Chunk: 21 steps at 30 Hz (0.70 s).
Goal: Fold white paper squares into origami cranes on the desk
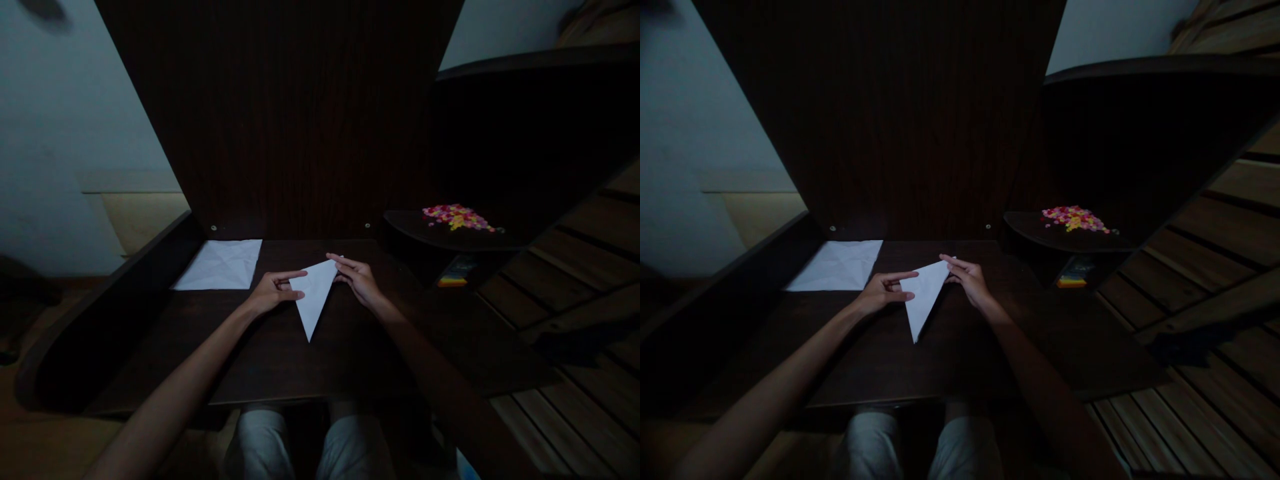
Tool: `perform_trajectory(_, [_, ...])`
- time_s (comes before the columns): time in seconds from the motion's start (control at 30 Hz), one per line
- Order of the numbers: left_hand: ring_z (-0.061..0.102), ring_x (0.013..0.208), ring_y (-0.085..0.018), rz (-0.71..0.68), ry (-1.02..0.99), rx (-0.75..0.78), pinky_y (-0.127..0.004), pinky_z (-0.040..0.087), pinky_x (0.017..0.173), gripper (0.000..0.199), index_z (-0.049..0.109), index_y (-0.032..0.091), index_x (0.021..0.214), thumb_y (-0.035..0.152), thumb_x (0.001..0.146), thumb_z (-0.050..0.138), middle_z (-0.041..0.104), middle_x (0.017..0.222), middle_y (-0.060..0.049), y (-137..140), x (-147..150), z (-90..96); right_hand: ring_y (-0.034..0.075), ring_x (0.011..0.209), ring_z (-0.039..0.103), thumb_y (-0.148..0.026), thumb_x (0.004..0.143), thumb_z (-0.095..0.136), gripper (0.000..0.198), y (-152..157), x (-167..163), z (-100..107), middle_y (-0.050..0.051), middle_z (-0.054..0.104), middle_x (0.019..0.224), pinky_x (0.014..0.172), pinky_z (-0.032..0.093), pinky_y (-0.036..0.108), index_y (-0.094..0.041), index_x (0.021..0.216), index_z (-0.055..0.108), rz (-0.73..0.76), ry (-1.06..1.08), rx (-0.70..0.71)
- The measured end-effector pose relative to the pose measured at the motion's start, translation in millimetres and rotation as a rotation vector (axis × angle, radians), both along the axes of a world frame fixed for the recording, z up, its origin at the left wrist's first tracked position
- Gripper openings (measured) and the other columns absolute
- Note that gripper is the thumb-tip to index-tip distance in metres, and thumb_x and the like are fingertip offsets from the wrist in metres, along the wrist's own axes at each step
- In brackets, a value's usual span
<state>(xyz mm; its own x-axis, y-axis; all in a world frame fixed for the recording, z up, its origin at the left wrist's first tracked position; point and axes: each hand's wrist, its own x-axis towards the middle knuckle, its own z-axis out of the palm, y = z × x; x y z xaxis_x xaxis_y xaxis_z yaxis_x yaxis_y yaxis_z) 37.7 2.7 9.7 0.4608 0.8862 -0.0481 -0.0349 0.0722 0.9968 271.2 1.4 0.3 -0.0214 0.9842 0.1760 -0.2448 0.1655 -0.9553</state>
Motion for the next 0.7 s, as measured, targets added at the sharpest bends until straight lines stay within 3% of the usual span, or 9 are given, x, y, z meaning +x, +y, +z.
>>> perform_trajectory(0.2, [0.068,0.083,-0.023,0.082,0.036,0.086,-0.033,0.051,0.078,0.049,0.071,0.012,0.102,0.029,0.057,0.083,0.074,0.089,-0.010,1.8,-0.6,0.8,0.019,0.086,0.065,-0.037,0.069,0.074,0.039,3.3,0.8,-4.7,0.006,0.068,0.115,0.066,0.059,0.031,-0.022,0.105,0.072,-0.070,0.014,0.014])
perform_trajectory(0.4, [0.068,0.072,-0.019,-0.063,0.035,-0.005,-0.031,0.050,0.075,0.075,0.056,0.011,0.127,0.025,0.059,0.083,0.074,0.079,-0.006,-6.2,0.8,6.1,0.021,0.095,0.064,-0.032,0.065,0.077,0.047,3.7,1.6,-6.3,0.005,0.068,0.114,0.074,0.059,0.033,-0.023,0.110,0.069,-0.135,0.011,0.033])
perform_trajectory(0.57, [0.063,0.062,-0.014,-0.080,0.092,0.014,-0.026,0.047,0.065,0.069,0.062,0.011,0.121,0.024,0.057,0.083,0.071,0.068,-0.003,-8.1,1.7,3.5,0.023,0.097,0.065,-0.031,0.064,0.077,0.052,3.3,2.1,-3.8,0.009,0.067,0.116,0.076,0.058,0.034,-0.019,0.114,0.067,-0.186,-0.008,0.037])
perform_trajectory(0.7, [0.061,0.059,-0.012,-0.056,0.102,0.027,-0.025,0.045,0.063,0.067,0.063,0.012,0.120,0.023,0.057,0.083,0.070,0.067,-0.002,-6.8,1.9,2.3,0.022,0.096,0.066,-0.027,0.062,0.078,0.081,2.3,0.5,-0.4,0.008,0.063,0.124,0.075,0.059,0.035,-0.028,0.135,0.044,-0.167,0.071,0.043])
